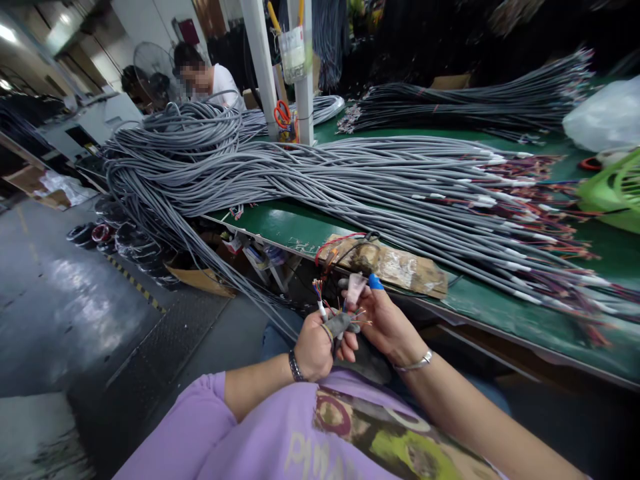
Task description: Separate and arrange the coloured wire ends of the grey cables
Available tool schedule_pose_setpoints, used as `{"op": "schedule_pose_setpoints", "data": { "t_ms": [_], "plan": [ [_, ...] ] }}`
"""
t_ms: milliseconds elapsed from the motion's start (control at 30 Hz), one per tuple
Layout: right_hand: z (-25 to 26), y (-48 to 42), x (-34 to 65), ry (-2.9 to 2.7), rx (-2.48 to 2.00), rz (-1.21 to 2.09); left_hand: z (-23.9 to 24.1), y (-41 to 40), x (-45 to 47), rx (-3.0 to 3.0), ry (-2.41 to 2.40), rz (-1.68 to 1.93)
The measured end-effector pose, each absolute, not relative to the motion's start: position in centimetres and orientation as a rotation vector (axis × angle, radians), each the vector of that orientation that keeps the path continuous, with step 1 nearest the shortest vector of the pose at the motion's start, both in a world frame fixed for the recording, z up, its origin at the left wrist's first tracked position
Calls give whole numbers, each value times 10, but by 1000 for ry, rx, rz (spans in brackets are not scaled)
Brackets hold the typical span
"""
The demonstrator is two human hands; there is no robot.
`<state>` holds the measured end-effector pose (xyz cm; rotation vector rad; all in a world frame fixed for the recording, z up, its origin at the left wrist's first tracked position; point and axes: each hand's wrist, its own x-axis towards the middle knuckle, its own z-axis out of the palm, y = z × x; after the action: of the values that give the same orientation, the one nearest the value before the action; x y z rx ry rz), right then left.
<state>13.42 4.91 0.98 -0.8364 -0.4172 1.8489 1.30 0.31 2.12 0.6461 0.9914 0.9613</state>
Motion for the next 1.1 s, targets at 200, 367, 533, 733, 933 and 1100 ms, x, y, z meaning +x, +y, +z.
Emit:
{"op": "schedule_pose_setpoints", "data": {
  "t_ms": [200,367,533,733,933,1100],
  "plan": [
    [7,49,143,-444,-834,1926,20,-2,10,683,1001,954],
    [8,48,143,-582,-868,1842,21,-2,10,682,1013,972],
    [10,48,143,-583,-894,1801,24,2,13,677,986,997],
    [9,51,142,-587,-886,1774,22,6,15,646,953,1010],
    [5,56,139,-559,-833,1837,19,7,15,635,954,992],
    [-1,60,137,-500,-783,1836,18,7,18,619,958,1004]
  ]
}}
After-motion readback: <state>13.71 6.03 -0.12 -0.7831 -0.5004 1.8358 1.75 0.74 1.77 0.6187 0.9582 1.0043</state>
